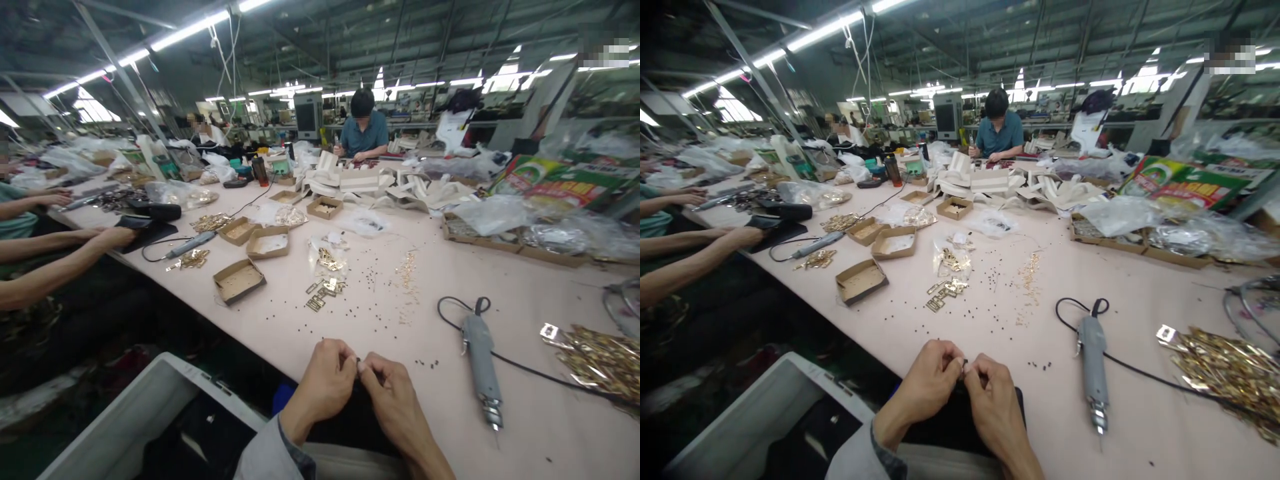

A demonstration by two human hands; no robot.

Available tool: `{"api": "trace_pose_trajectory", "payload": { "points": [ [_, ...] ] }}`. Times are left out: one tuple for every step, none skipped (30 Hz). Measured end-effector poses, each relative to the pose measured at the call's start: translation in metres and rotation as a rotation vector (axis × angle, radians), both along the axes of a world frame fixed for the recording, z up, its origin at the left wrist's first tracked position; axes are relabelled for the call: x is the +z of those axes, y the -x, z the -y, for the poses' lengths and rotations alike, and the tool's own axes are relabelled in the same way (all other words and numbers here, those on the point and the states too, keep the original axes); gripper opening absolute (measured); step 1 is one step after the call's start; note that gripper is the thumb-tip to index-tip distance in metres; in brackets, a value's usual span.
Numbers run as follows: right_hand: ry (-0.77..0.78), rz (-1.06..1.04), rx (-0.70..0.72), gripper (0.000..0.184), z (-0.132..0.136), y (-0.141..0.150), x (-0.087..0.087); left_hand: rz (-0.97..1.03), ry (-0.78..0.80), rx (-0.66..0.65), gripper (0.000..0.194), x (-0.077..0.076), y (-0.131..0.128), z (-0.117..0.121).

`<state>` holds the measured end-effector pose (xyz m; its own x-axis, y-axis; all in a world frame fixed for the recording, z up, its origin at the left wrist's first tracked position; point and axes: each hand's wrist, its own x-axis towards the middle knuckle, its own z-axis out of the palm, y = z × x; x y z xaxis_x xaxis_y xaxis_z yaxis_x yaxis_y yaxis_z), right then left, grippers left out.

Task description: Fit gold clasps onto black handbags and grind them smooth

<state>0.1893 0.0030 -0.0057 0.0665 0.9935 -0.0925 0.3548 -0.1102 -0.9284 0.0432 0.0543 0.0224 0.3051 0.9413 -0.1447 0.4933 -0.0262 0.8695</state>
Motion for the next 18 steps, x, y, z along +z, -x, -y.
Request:
{"api": "trace_pose_trajectory", "payload": {
  "points": [
    [-0.003, 0.003, -0.002, 0.042, 0.0, 0.001, 0.001, -0.012, -0.007, -0.007, 0.022, 0.002, 0.001, 0.001],
    [-0.009, 0.008, -0.005, 0.042, 0.001, 0.002, 0.001, -0.027, -0.016, -0.012, 0.023, 0.004, 0.001, 0.002],
    [-0.018, 0.015, -0.009, 0.042, 0.001, 0.003, 0.002, -0.048, -0.035, -0.014, 0.023, 0.007, 0.001, 0.003],
    [-0.028, 0.022, -0.014, 0.042, 0.001, 0.005, 0.002, -0.079, -0.069, -0.015, 0.024, 0.009, 0.001, 0.005],
    [-0.039, 0.03, -0.022, 0.042, 0.001, 0.006, 0.003, -0.119, -0.116, -0.015, 0.024, 0.01, 0.0, 0.007],
    [-0.049, 0.037, -0.032, 0.041, 0.002, 0.007, 0.004, -0.166, -0.171, -0.014, 0.025, 0.01, -0.001, 0.009],
    [-0.057, 0.042, -0.041, 0.041, 0.002, 0.009, 0.004, -0.215, -0.226, -0.01, 0.025, 0.01, -0.003, 0.011],
    [-0.064, 0.046, -0.048, 0.041, 0.002, 0.01, 0.005, -0.26, -0.272, -0.001, 0.025, 0.01, -0.004, 0.013],
    [-0.068, 0.048, -0.054, 0.042, 0.003, 0.011, 0.006, -0.289, -0.301, 0.012, 0.025, 0.009, -0.005, 0.015],
    [-0.071, 0.051, -0.059, 0.042, 0.003, 0.012, 0.006, -0.294, -0.314, 0.031, 0.024, 0.007, -0.006, 0.017],
    [-0.072, 0.055, -0.062, 0.042, 0.004, 0.012, 0.007, -0.27, -0.313, 0.049, 0.023, 0.006, -0.005, 0.018],
    [-0.074, 0.059, -0.067, 0.042, 0.004, 0.013, 0.008, -0.226, -0.302, 0.06, 0.024, 0.005, -0.004, 0.019],
    [-0.079, 0.062, -0.071, 0.042, 0.005, 0.013, 0.008, -0.168, -0.278, 0.063, 0.025, 0.004, -0.003, 0.02],
    [-0.085, 0.065, -0.073, 0.042, 0.006, 0.013, 0.009, -0.104, -0.244, 0.057, 0.026, 0.004, -0.001, 0.021],
    [-0.092, 0.065, -0.074, 0.043, 0.007, 0.013, 0.009, -0.045, -0.208, 0.049, 0.025, 0.004, 0.001, 0.021],
    [-0.099, 0.062, -0.071, 0.044, 0.007, 0.013, 0.009, 0.003, -0.174, 0.047, 0.024, 0.004, 0.003, 0.022],
    [-0.105, 0.059, -0.067, 0.044, 0.008, 0.013, 0.009, 0.038, -0.147, 0.052, 0.022, 0.004, 0.004, 0.022],
    [-0.107, 0.059, -0.063, 0.044, 0.009, 0.013, 0.009, 0.059, -0.129, 0.063, 0.021, 0.005, 0.005, 0.023]
  ]
}}
